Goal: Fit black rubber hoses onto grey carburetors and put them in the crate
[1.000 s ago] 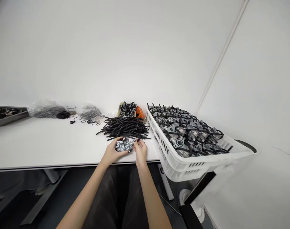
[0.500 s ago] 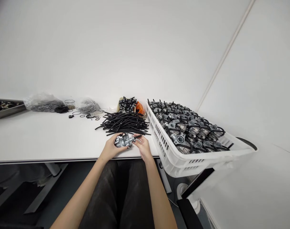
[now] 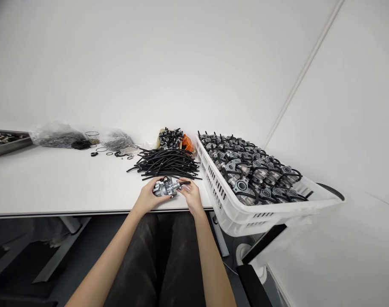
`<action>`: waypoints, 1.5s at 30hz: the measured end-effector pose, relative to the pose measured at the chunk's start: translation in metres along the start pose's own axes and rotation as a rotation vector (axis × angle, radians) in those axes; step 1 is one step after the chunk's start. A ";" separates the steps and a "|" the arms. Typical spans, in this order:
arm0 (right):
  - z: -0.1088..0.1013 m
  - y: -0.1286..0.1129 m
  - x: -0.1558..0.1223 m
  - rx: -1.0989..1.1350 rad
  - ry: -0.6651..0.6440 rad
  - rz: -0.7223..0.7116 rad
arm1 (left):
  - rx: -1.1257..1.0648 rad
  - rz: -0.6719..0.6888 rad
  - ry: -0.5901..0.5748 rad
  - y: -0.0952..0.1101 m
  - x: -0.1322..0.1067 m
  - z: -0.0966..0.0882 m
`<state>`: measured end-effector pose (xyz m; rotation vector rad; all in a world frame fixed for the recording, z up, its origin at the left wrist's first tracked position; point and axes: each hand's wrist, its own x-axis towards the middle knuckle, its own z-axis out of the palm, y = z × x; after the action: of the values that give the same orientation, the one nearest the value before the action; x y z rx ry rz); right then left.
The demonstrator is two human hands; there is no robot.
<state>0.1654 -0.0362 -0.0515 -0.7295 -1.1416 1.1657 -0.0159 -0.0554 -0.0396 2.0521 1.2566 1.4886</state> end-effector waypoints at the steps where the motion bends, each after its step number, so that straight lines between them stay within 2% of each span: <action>1: 0.000 0.000 0.000 -0.005 0.001 -0.006 | 0.001 0.001 0.001 0.000 0.000 0.000; 32: 0.003 -0.001 -0.004 -0.089 0.002 -0.052 | -0.011 0.006 0.007 0.000 0.000 0.001; 45: -0.001 0.008 0.000 -0.094 0.021 -0.003 | 0.004 0.005 0.012 0.002 0.000 0.000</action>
<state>0.1636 -0.0342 -0.0587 -0.8100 -1.1859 1.1052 -0.0147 -0.0565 -0.0386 2.0532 1.2612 1.5036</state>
